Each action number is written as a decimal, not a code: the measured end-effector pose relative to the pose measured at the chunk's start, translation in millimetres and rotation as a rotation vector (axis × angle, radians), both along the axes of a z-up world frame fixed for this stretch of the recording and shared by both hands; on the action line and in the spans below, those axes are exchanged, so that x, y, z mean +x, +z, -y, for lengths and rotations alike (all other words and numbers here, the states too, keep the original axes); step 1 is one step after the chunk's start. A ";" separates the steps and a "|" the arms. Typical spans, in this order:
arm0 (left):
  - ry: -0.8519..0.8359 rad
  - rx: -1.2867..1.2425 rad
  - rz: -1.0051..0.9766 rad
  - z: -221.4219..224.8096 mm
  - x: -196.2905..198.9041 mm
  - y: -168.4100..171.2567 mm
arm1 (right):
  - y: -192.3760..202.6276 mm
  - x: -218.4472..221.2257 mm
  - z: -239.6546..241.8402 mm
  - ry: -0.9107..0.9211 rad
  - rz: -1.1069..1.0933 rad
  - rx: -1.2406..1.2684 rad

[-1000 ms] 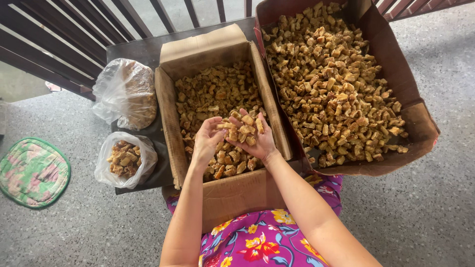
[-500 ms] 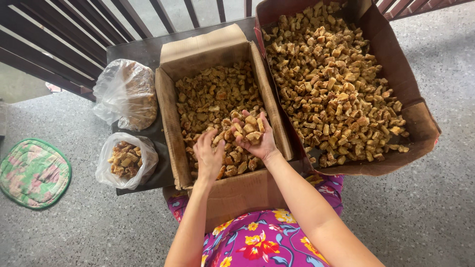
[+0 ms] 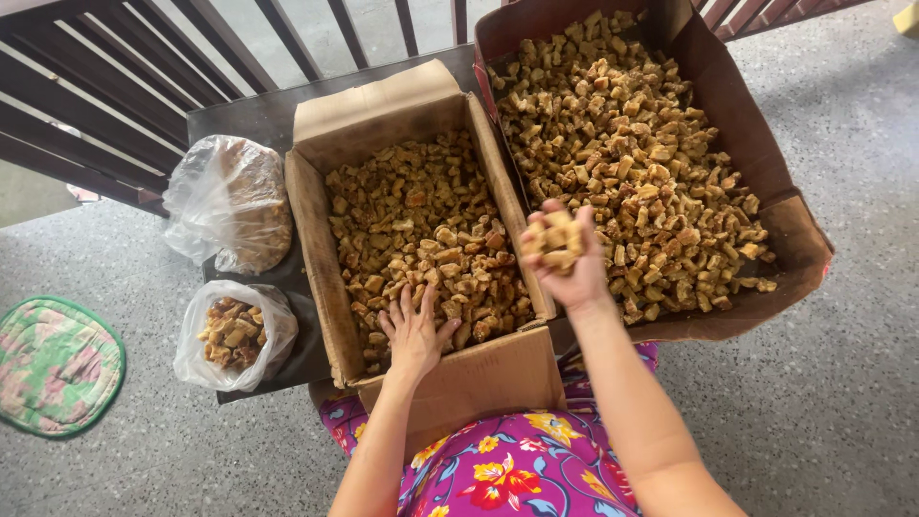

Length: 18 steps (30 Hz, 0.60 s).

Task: The person repeatedly scoops dried fruit pieces from a cardboard box with both hands, sifts them, and transfers portions into a second adjacent box. The process continues throughout the clip with no visible change in the overall volume of fruit in either box.

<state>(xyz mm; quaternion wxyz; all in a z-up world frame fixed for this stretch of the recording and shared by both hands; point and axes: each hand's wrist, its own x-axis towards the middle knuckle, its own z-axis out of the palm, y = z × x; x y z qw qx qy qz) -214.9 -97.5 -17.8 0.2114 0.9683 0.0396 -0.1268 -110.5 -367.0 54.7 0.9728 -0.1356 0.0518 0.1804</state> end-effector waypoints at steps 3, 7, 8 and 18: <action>0.004 -0.015 0.098 -0.5 -0.9 -0.1 | -7.4 20.4 59.6 -0.266 -0.271 -0.351; 0.008 -0.007 0.165 0.4 -0.3 10.8 | -30.4 102.3 126.3 -0.314 -0.293 -0.311; 0.007 0.000 0.175 0.6 -0.3 14.8 | -29.4 130.7 140.4 -0.240 -0.181 -0.219; 0.056 -0.083 0.182 3.9 -1.1 30.8 | 36.1 127.7 62.6 -0.566 0.015 -0.799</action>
